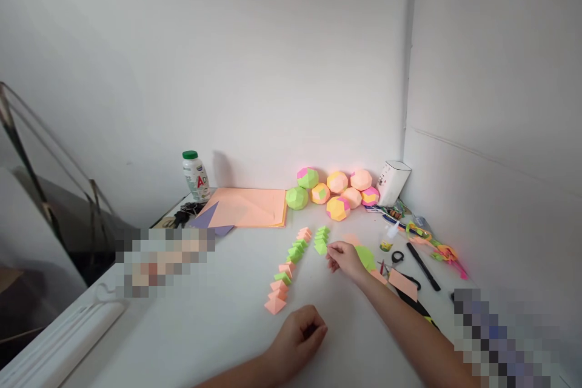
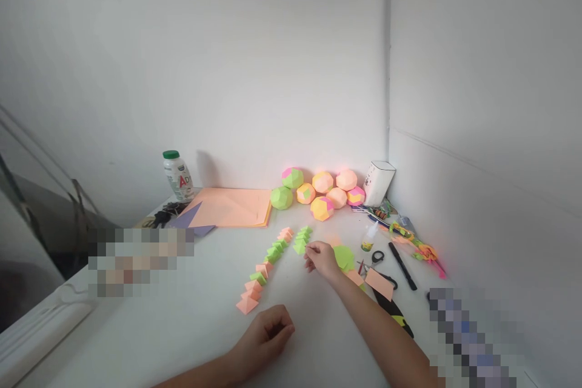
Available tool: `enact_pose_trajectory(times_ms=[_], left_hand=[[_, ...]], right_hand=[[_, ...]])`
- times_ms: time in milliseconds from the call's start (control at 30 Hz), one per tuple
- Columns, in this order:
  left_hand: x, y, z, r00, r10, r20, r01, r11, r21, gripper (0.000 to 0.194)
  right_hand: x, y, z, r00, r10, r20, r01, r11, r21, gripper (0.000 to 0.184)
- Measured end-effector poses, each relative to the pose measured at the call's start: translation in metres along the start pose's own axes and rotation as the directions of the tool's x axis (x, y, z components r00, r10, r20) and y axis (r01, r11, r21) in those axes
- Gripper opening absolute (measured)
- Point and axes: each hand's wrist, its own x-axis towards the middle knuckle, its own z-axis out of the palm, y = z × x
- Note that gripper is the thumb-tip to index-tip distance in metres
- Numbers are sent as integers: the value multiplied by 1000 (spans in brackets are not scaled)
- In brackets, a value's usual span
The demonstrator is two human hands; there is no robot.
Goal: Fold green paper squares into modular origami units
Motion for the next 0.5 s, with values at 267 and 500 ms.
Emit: enact_pose_trajectory(times_ms=[267,500], left_hand=[[-1,-2,-1,995,93,24,-96,977,189,15],[0,-2,-1,988,136,70,-147,967,207,19]], right_hand=[[21,9,13,997,-18,-75,-1,968,-250,12],[-20,6,-23,966,-245,-80,148,781,-607,19]])
